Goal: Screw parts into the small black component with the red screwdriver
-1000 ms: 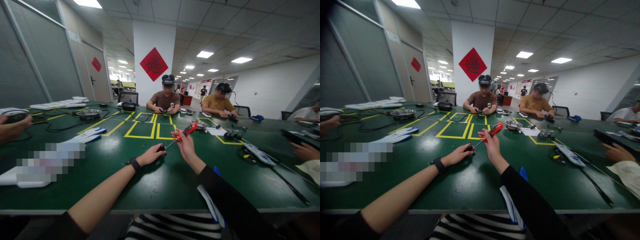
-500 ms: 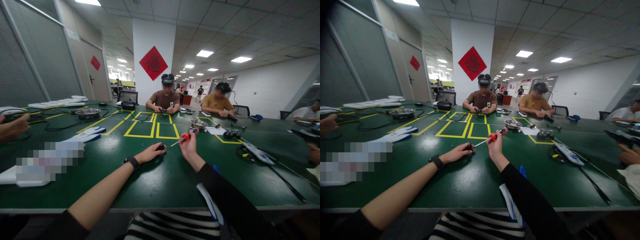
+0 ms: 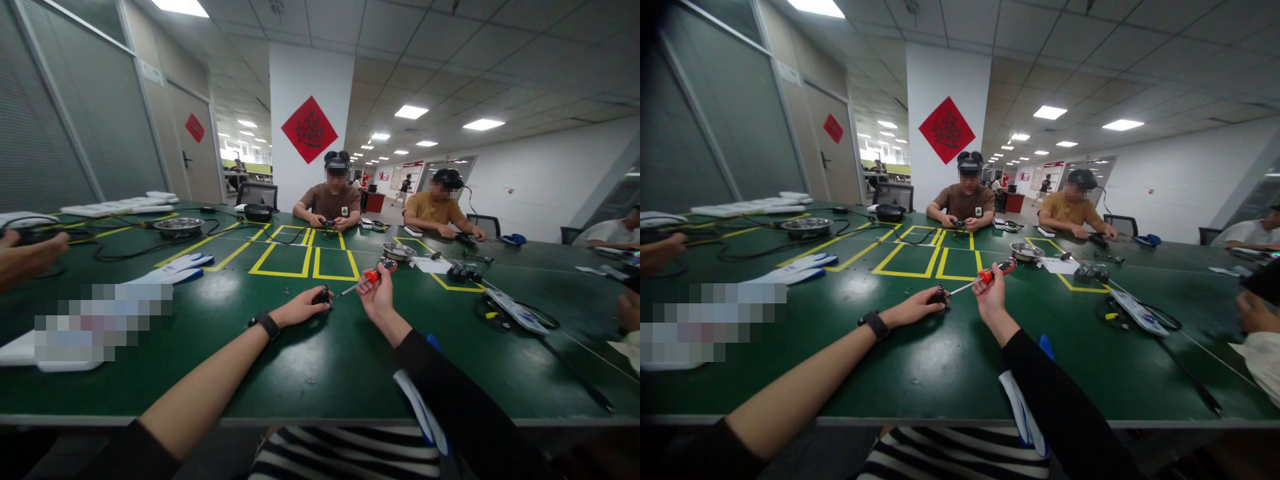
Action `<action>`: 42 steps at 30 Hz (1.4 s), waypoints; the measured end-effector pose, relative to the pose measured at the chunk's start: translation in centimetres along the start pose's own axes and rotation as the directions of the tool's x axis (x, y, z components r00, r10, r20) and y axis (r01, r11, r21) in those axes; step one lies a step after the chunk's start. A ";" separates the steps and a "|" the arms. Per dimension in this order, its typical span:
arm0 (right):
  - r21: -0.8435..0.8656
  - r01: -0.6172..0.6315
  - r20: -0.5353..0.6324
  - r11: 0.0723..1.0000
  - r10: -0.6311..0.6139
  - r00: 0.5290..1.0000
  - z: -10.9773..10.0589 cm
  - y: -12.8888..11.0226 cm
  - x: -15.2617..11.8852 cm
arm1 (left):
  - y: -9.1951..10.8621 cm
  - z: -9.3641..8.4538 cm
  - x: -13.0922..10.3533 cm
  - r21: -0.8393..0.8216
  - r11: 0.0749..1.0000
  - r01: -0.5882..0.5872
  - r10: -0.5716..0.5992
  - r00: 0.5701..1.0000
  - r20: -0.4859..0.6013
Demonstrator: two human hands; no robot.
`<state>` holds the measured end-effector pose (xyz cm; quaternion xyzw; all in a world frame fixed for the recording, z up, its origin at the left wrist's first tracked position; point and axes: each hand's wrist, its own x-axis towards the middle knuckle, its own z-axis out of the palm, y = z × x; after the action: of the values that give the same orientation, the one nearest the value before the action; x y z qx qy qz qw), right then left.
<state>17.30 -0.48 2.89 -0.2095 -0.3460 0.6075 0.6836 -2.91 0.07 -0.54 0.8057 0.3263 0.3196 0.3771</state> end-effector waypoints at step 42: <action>-0.218 -0.088 -0.317 0.972 0.015 0.948 -0.5 1.3 0.3 | -1.0 -5.1 -1.7 0.204 0.915 0.349 0.047 0.410 -0.911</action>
<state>16.75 0.13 1.68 -0.3899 -0.2954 0.5400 0.6848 -8.08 1.27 0.79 0.5285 0.6025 0.5980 0.0146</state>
